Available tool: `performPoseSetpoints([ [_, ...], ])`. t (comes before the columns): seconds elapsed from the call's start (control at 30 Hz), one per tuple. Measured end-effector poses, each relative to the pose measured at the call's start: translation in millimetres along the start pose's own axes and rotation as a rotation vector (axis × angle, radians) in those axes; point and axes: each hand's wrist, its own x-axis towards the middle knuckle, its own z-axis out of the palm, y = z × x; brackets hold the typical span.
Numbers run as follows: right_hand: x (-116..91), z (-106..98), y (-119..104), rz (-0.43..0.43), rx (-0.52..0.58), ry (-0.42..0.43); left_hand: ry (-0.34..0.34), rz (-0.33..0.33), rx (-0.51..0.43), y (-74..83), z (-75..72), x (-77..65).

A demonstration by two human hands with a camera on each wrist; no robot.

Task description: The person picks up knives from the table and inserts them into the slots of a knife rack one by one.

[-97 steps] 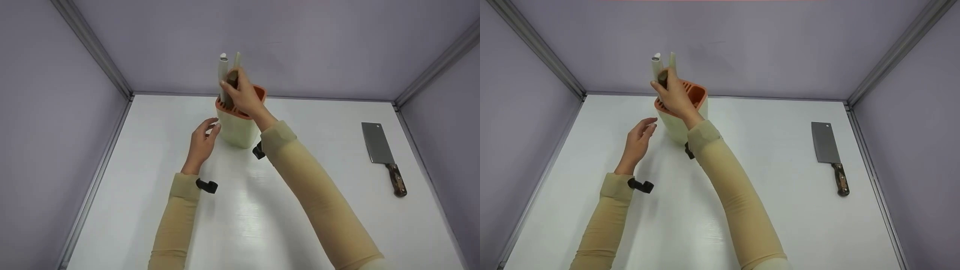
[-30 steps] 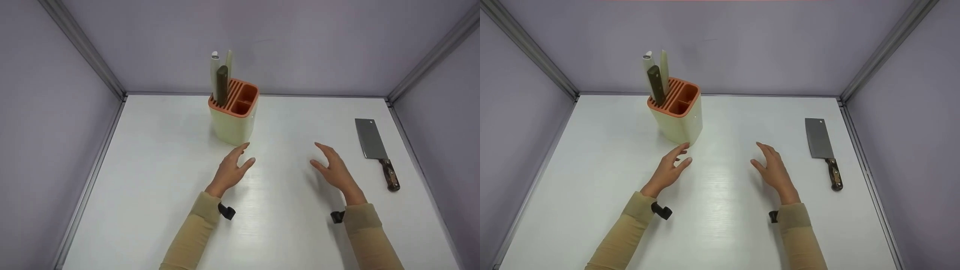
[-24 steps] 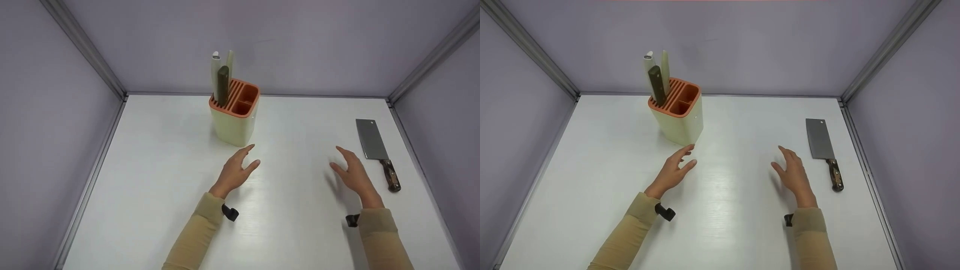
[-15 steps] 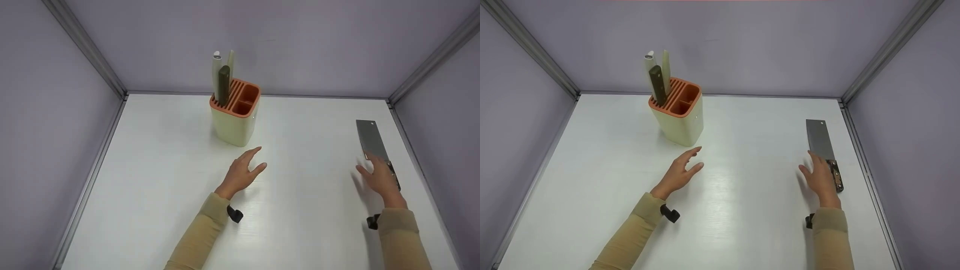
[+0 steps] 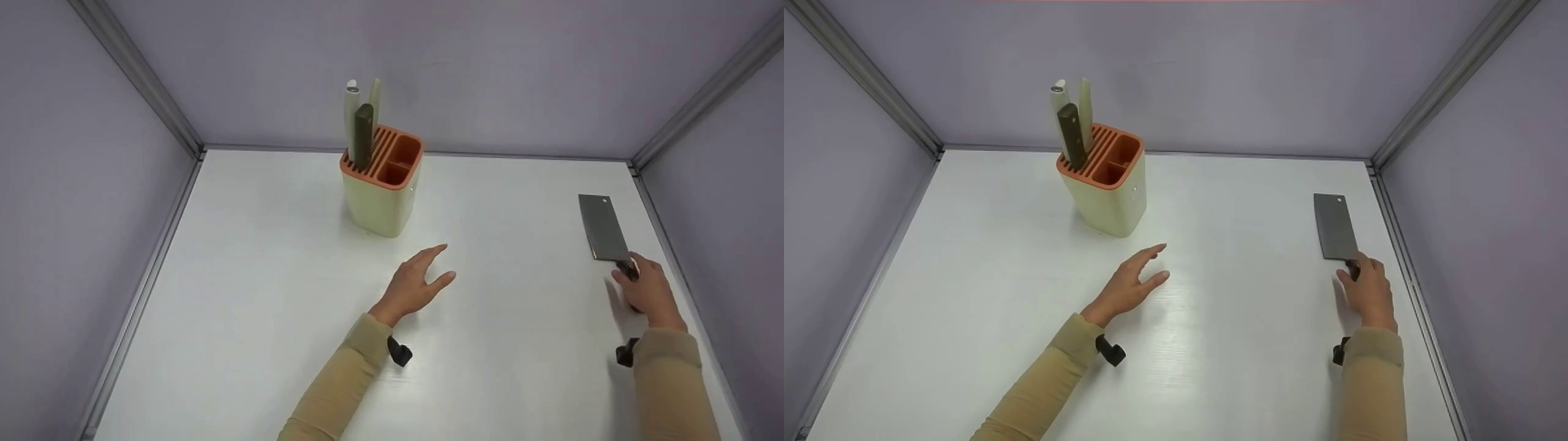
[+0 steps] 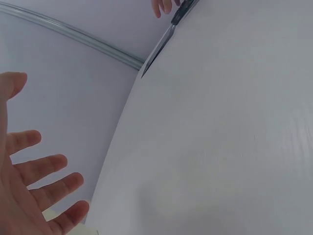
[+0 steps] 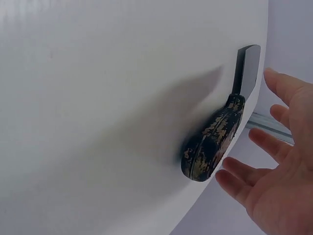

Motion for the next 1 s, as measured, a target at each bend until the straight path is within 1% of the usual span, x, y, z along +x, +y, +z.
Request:
performPoseSetpoints([
  [0.17, -0.8, 5.8, 0.4, 0.013, 0.024, -0.029, -0.032, 0.014, 0.016, 3.1, 8.8, 1.3],
  [0.37, -0.9, 14.9, -2.7, 0.022, 0.012, -0.05, -0.059, 0.024, 0.033, 4.7, 15.9, 2.2],
  [0.57, -3.6, 24.8, -14.2, -0.043, 0.003, -0.054, -0.053, 0.041, 0.026, 6.5, 21.2, 2.6],
  [0.73, -5.4, 33.6, -25.9, -0.083, 0.012, -0.071, -0.07, 0.048, 0.017, 10.2, 25.3, 2.3],
  [0.87, -4.5, 37.9, -31.7, -0.121, 0.041, -0.097, -0.087, 0.054, 0.018, 12.5, 27.5, 2.5],
  [1.0, -1.9, 39.3, -34.6, -0.183, 0.073, -0.111, -0.097, 0.052, 0.014, 14.0, 29.4, 2.6],
])
